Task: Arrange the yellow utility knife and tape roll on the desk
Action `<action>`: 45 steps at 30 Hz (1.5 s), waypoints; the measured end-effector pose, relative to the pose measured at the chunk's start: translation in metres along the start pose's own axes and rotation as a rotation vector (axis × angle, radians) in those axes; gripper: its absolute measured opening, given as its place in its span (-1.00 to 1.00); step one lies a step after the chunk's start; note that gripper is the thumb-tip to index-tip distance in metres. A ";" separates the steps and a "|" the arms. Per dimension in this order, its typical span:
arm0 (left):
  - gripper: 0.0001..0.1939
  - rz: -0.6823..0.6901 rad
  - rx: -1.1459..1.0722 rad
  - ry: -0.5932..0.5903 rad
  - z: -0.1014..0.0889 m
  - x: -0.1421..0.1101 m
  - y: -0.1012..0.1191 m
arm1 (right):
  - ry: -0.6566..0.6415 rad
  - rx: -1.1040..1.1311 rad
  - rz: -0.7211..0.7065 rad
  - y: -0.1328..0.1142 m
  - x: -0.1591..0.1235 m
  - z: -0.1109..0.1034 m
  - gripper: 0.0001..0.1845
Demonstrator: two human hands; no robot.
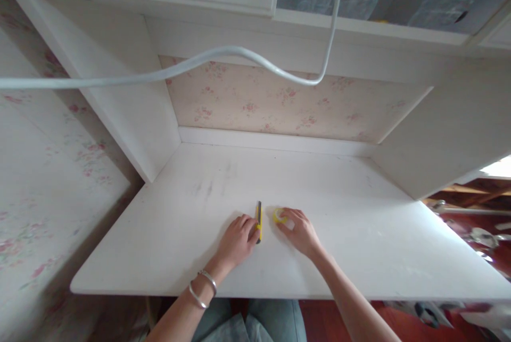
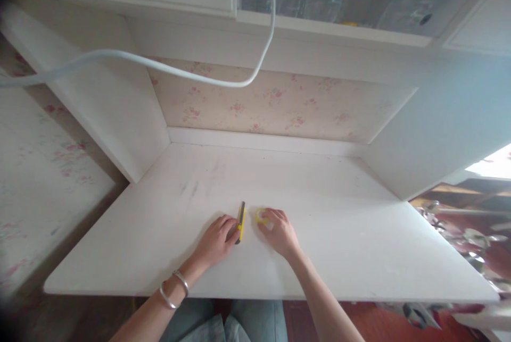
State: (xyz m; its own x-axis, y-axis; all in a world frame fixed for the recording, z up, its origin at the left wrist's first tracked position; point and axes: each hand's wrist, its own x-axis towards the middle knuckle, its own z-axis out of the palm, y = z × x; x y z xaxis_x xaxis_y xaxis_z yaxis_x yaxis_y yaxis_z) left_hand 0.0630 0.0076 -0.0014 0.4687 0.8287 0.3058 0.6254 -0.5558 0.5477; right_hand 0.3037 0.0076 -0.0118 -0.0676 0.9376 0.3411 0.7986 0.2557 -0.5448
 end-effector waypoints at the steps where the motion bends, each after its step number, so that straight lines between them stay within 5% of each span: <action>1: -0.80 0.000 -0.002 -0.003 0.000 0.000 0.000 | 0.015 -0.012 0.051 0.012 0.004 -0.009 -0.76; 8: -0.80 0.001 -0.006 0.005 0.000 0.000 0.000 | 0.224 -0.127 0.474 0.110 0.026 -0.084 -0.43; 12: -0.81 -0.009 -0.014 0.011 0.000 0.000 0.001 | 0.198 -0.169 0.492 0.132 0.013 -0.093 -0.37; 21: -0.81 -0.085 -0.006 0.004 -0.004 0.004 0.006 | 0.147 -0.150 0.436 0.137 -0.019 -0.080 -0.41; 26: -0.62 -0.201 0.212 -0.149 -0.005 0.018 0.019 | 0.178 -0.053 0.458 0.129 -0.024 -0.083 -0.35; 29: -0.63 -0.314 0.325 -0.278 0.001 0.031 0.031 | 0.310 0.133 0.572 0.122 -0.030 -0.085 -0.31; 34: -0.59 -0.301 0.323 -0.329 0.025 0.060 0.066 | 0.519 0.293 0.694 0.115 -0.033 -0.091 -0.35; 40: -0.57 -0.191 0.220 -0.367 0.073 0.106 0.125 | 0.512 0.190 0.781 0.125 -0.030 -0.093 -0.39; 45: -0.59 -0.151 0.200 -0.438 0.103 0.133 0.147 | 0.503 0.156 0.773 0.128 -0.028 -0.091 -0.43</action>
State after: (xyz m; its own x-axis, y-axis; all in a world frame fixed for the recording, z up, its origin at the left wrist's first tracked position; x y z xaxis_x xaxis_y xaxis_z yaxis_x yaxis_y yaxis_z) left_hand 0.2818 0.0292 0.0395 0.5544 0.8197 -0.1441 0.7938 -0.4687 0.3877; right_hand 0.4626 -0.0078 -0.0212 0.7450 0.6574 0.1129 0.4221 -0.3337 -0.8429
